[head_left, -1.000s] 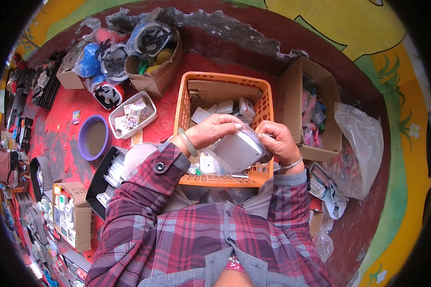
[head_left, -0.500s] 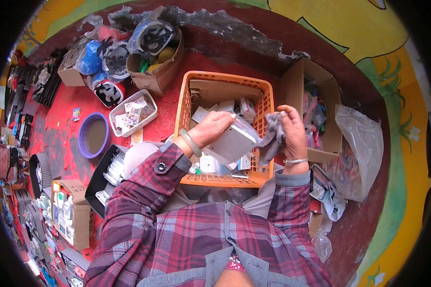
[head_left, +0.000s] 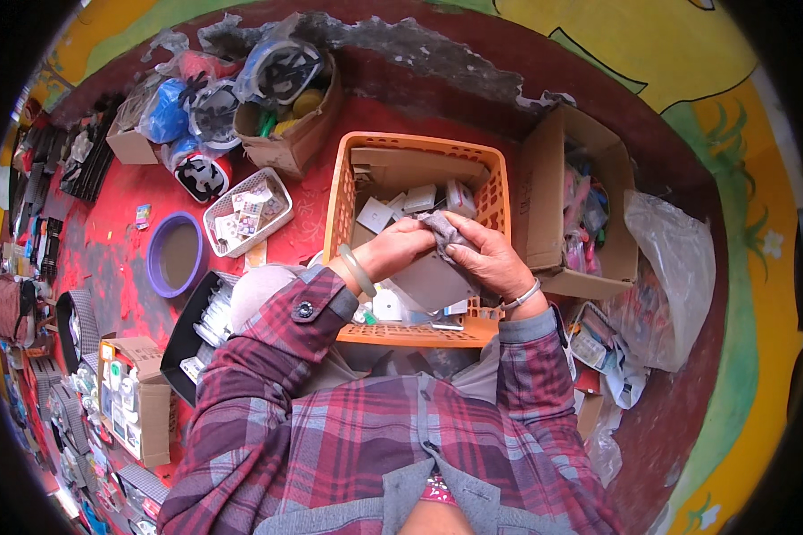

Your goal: The person picks up a small box from a basket, wipes it with a cloth, and places it into a tray.

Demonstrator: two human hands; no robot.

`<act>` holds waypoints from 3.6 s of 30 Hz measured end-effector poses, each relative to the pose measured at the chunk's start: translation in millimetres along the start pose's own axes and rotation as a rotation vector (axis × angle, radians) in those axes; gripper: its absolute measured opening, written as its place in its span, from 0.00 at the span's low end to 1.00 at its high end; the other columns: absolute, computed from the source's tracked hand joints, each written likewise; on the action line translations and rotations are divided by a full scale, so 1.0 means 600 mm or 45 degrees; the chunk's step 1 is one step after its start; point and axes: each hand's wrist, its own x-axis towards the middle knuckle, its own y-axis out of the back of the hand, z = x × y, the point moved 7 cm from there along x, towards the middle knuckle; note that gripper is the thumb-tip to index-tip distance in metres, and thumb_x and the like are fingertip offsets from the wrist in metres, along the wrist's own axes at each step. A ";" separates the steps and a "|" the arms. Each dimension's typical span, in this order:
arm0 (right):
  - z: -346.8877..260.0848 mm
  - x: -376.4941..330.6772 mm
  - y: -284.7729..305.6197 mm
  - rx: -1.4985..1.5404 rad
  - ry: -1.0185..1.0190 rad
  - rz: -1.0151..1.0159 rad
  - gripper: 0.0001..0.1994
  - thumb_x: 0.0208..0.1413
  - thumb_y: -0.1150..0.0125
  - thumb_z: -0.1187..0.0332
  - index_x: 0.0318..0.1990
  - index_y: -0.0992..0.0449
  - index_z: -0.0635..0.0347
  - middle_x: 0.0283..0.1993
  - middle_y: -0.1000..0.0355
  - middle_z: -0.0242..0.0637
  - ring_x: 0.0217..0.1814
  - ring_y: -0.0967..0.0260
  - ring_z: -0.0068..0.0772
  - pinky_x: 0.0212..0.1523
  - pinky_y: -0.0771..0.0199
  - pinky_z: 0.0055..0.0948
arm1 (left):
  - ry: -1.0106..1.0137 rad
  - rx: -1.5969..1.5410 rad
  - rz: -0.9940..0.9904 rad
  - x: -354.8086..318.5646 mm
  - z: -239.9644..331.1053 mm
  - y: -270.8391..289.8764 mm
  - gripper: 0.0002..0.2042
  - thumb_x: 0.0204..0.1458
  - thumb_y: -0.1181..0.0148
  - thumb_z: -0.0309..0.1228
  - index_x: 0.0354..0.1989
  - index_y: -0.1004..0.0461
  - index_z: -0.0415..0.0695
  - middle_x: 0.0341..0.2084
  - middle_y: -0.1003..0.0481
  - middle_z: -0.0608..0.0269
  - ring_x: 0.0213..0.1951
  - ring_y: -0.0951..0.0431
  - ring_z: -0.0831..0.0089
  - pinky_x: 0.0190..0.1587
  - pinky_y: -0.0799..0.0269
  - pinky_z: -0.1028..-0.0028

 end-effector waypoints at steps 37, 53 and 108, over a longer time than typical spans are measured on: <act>-0.011 0.010 0.006 -0.517 0.212 0.245 0.14 0.59 0.49 0.64 0.48 0.28 0.60 0.39 0.27 0.42 0.39 0.30 0.29 0.42 0.32 0.26 | -0.110 0.189 0.221 0.006 0.013 0.005 0.10 0.56 0.51 0.29 0.41 0.27 0.39 0.32 0.29 0.73 0.34 0.32 0.86 0.36 0.35 0.83; -0.059 -0.020 0.023 -0.985 0.163 0.152 0.10 0.52 0.44 0.65 0.28 0.31 0.62 0.23 0.34 0.44 0.25 0.34 0.43 0.27 0.35 0.34 | -0.339 0.441 0.279 -0.017 0.087 0.004 0.13 0.57 0.53 0.34 0.34 0.25 0.38 0.28 0.26 0.66 0.33 0.28 0.79 0.39 0.32 0.78; -0.020 -0.039 0.147 0.800 0.391 1.034 0.16 0.63 0.57 0.61 0.48 0.32 0.63 0.40 0.28 0.37 0.41 0.29 0.32 0.43 0.26 0.30 | -0.027 -0.887 0.612 0.000 0.025 0.069 0.13 0.58 0.60 0.33 0.38 0.31 0.37 0.36 0.27 0.53 0.40 0.26 0.61 0.47 0.29 0.62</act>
